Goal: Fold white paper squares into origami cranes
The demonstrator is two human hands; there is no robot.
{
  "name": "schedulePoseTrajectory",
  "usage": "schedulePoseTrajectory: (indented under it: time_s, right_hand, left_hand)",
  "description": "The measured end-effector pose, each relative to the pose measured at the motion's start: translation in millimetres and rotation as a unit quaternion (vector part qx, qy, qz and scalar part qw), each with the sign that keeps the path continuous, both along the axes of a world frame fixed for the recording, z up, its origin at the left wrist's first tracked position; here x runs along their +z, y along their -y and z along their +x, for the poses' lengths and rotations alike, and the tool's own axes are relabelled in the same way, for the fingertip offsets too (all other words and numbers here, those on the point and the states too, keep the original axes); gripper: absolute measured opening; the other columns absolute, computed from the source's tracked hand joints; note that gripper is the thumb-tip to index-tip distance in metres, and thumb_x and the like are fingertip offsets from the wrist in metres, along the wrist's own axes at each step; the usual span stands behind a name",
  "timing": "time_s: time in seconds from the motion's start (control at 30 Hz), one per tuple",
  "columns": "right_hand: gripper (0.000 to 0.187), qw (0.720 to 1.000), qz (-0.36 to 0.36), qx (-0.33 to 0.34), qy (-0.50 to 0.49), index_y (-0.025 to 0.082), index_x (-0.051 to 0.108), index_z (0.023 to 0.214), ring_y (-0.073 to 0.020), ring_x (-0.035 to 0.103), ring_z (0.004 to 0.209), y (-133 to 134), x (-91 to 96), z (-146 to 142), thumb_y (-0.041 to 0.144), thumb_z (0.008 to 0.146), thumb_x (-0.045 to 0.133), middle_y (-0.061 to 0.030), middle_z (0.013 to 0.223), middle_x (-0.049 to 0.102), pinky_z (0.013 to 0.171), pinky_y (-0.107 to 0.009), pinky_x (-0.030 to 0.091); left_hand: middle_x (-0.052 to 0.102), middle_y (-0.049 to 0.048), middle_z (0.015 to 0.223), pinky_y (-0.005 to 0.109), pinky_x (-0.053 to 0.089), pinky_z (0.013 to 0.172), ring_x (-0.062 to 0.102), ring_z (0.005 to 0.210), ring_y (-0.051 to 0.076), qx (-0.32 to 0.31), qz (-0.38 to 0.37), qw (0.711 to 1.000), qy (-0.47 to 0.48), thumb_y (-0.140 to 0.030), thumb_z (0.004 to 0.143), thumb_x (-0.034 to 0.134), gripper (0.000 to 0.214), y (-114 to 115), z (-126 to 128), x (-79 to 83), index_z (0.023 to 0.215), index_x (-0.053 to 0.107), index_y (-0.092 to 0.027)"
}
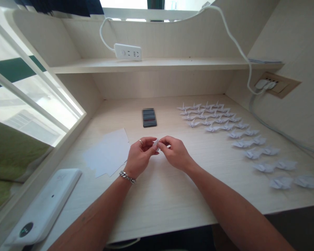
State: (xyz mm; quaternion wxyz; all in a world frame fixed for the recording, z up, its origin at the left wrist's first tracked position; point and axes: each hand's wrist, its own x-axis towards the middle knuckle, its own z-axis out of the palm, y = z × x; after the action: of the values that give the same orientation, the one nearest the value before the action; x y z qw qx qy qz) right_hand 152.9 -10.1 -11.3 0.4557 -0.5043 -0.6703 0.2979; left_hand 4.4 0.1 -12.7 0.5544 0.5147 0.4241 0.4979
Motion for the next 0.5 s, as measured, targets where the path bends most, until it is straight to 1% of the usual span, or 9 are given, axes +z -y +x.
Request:
schedulePoseTrajectory:
  time_s: [0.1, 0.27, 0.33, 0.4, 0.43, 0.5]
  right_hand:
    - [0.016, 1.0, 0.007, -0.016, -0.002, 0.018, 0.066, 0.081, -0.0146, 0.061, 0.072, 0.4, 0.6, -0.2, 0.026, 0.086, 0.053, -0.0029, 0.08, 0.069, 0.064, -0.025, 0.046]
    - [0.017, 1.0, -0.01, 0.015, -0.002, 0.018, 0.066, 0.081, -0.0143, 0.061, 0.073, 1.9, 3.0, 0.6, 0.026, 0.086, 0.051, -0.0025, 0.08, 0.068, 0.065, -0.025, 0.046]
    - [0.017, 1.0, -0.002, 0.005, 0.0, 0.018, 0.066, 0.081, -0.0145, 0.06, 0.073, 1.7, 2.7, 0.9, 0.026, 0.086, 0.051, -0.0031, 0.08, 0.068, 0.064, -0.025, 0.046]
    - [0.017, 1.0, -0.008, 0.005, -0.026, 0.018, 0.066, 0.082, -0.015, 0.06, 0.074, 0.0, 1.3, 1.5, 0.028, 0.085, 0.053, -0.0038, 0.08, 0.067, 0.064, -0.026, 0.046]
    - [0.017, 0.998, -0.024, 0.017, -0.052, 0.017, 0.066, 0.082, -0.0151, 0.06, 0.074, -1.4, 0.3, 2.0, 0.03, 0.085, 0.054, -0.0038, 0.08, 0.067, 0.064, -0.026, 0.047]
    - [0.021, 0.988, -0.077, 0.061, -0.119, 0.017, 0.065, 0.083, -0.015, 0.06, 0.071, -4.8, -1.6, 3.6, 0.036, 0.084, 0.057, -0.0032, 0.076, 0.065, 0.061, -0.026, 0.048]
  left_hand:
    - [0.069, 0.0042, 0.081, 0.031, 0.058, 0.069, 0.065, 0.076, 0.016, -0.001, -0.01, 1.0, 0.014, -0.028, 0.063, 0.081, 0.037, -0.3, -0.6, -0.1, 0.093, 0.065, -0.012]
    - [0.069, 0.0035, 0.075, 0.03, 0.056, 0.068, 0.065, 0.07, 0.015, -0.01, 0.0, 1.0, 0.004, -0.026, 0.063, 0.081, 0.037, -0.6, -1.6, 0.3, 0.092, 0.064, -0.012]
    - [0.069, 0.0031, 0.073, 0.03, 0.055, 0.067, 0.065, 0.068, 0.014, -0.017, 0.002, 1.0, 0.005, -0.025, 0.063, 0.081, 0.036, -0.6, -1.9, 0.8, 0.092, 0.064, -0.012]
    - [0.069, 0.0029, 0.073, 0.029, 0.055, 0.067, 0.064, 0.067, 0.014, -0.01, 0.002, 1.0, 0.006, -0.024, 0.063, 0.081, 0.035, -0.8, -2.8, 1.9, 0.091, 0.064, -0.012]
    - [0.069, 0.0029, 0.073, 0.028, 0.054, 0.066, 0.064, 0.067, 0.013, -0.005, 0.001, 1.0, 0.006, -0.024, 0.063, 0.081, 0.035, -1.0, -3.6, 2.6, 0.09, 0.064, -0.012]
    - [0.069, 0.0026, 0.072, 0.026, 0.053, 0.064, 0.063, 0.065, 0.012, 0.0, -0.006, 1.0, 0.006, -0.023, 0.062, 0.082, 0.033, -1.8, -5.9, 3.7, 0.088, 0.064, -0.012]
